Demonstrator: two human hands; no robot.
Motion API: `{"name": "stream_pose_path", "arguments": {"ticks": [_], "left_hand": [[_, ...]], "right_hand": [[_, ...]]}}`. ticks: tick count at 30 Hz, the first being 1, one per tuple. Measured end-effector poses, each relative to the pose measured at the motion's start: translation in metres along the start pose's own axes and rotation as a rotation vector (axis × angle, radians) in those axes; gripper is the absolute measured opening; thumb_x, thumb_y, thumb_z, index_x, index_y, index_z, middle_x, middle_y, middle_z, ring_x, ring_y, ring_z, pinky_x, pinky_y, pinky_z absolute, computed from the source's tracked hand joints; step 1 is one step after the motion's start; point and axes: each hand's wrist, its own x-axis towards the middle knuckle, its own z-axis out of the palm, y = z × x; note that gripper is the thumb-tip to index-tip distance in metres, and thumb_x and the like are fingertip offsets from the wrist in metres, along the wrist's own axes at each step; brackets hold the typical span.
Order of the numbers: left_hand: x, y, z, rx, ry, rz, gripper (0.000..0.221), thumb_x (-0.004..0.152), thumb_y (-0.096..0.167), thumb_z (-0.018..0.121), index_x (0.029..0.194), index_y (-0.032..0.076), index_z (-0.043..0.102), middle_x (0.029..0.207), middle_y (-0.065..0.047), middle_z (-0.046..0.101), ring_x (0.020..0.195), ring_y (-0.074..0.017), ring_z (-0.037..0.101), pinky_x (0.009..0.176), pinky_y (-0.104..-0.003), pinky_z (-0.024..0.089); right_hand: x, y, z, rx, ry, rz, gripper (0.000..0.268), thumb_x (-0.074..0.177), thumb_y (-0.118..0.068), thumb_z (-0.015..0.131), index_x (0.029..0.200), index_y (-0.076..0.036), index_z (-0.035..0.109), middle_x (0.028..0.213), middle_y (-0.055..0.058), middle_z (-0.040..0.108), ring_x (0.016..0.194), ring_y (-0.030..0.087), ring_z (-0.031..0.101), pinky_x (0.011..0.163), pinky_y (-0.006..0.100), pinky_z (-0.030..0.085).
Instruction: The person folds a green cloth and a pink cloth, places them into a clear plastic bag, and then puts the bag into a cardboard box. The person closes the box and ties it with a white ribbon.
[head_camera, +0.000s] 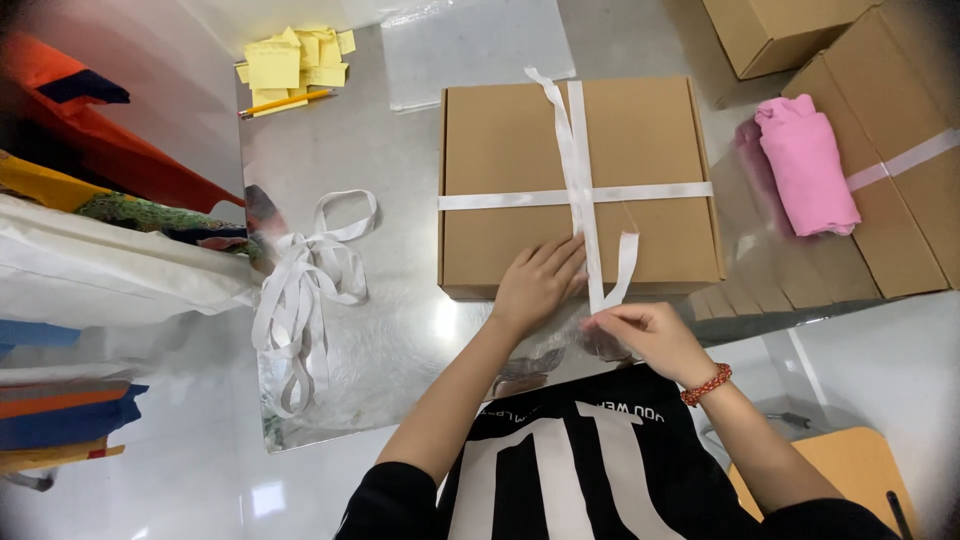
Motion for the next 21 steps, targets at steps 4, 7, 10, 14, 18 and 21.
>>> {"name": "stream_pose_path", "arguments": {"ticks": [4,7,10,14,18,21], "left_hand": [[0.011,-0.011,-0.005,-0.071,-0.1,-0.122,0.04,0.111,0.038,0.055,0.148,0.024,0.063,0.149,0.003,0.066,0.139,-0.0152,0.06,0.111,-0.036,0.046],[0.027,-0.007,-0.027,-0.157,-0.325,-0.307,0.05,0.11,0.04,0.054,0.155,0.02,0.056,0.166,-0.006,0.048,0.156,-0.0244,0.041,0.121,-0.046,0.039],[0.029,-0.008,-0.03,-0.182,-0.304,-0.4,0.064,0.107,0.04,0.062,0.161,0.012,0.045,0.168,-0.013,0.04,0.156,-0.0293,0.038,0.122,-0.045,0.035],[0.037,-0.005,-0.038,-0.226,-0.34,-0.5,0.062,0.105,0.042,0.064,0.157,0.013,0.05,0.16,-0.007,0.043,0.149,-0.0283,0.041,0.113,-0.043,0.038],[0.042,-0.004,-0.037,-0.311,-0.308,-0.575,0.067,0.094,0.055,0.074,0.147,0.016,0.058,0.15,-0.006,0.041,0.141,-0.0292,0.038,0.108,-0.041,0.036],[0.043,-0.01,-0.031,-0.344,-0.283,-0.617,0.067,0.092,0.047,0.08,0.148,0.021,0.054,0.149,-0.004,0.039,0.14,-0.0282,0.038,0.106,-0.04,0.035]], "right_hand": [[0.0,0.023,0.0,-0.068,-0.254,0.188,0.027,0.097,-0.02,0.073,0.114,-0.004,0.087,0.113,0.017,0.087,0.11,0.022,0.075,0.101,0.041,0.058],[-0.007,0.007,-0.005,-0.101,-0.479,0.186,0.038,0.098,-0.027,0.072,0.122,0.0,0.084,0.144,0.031,0.068,0.141,0.049,0.054,0.118,0.056,0.043],[-0.005,0.003,-0.02,-0.075,-0.546,0.121,0.036,0.101,-0.022,0.067,0.122,0.002,0.083,0.147,0.037,0.061,0.141,0.055,0.048,0.119,0.063,0.038],[0.016,0.009,-0.04,0.035,-0.27,0.34,0.039,0.098,-0.024,0.073,0.123,0.005,0.081,0.124,0.028,0.081,0.111,0.034,0.076,0.091,0.043,0.065],[0.055,0.032,-0.041,-0.021,0.076,0.203,0.042,0.098,-0.022,0.078,0.13,0.004,0.07,0.086,0.02,0.078,0.058,0.027,0.074,0.047,0.032,0.057],[0.081,0.039,-0.025,-0.1,0.128,0.19,0.045,0.094,-0.024,0.082,0.13,0.0,0.068,0.075,0.014,0.073,0.041,0.023,0.065,0.034,0.03,0.046]]}}
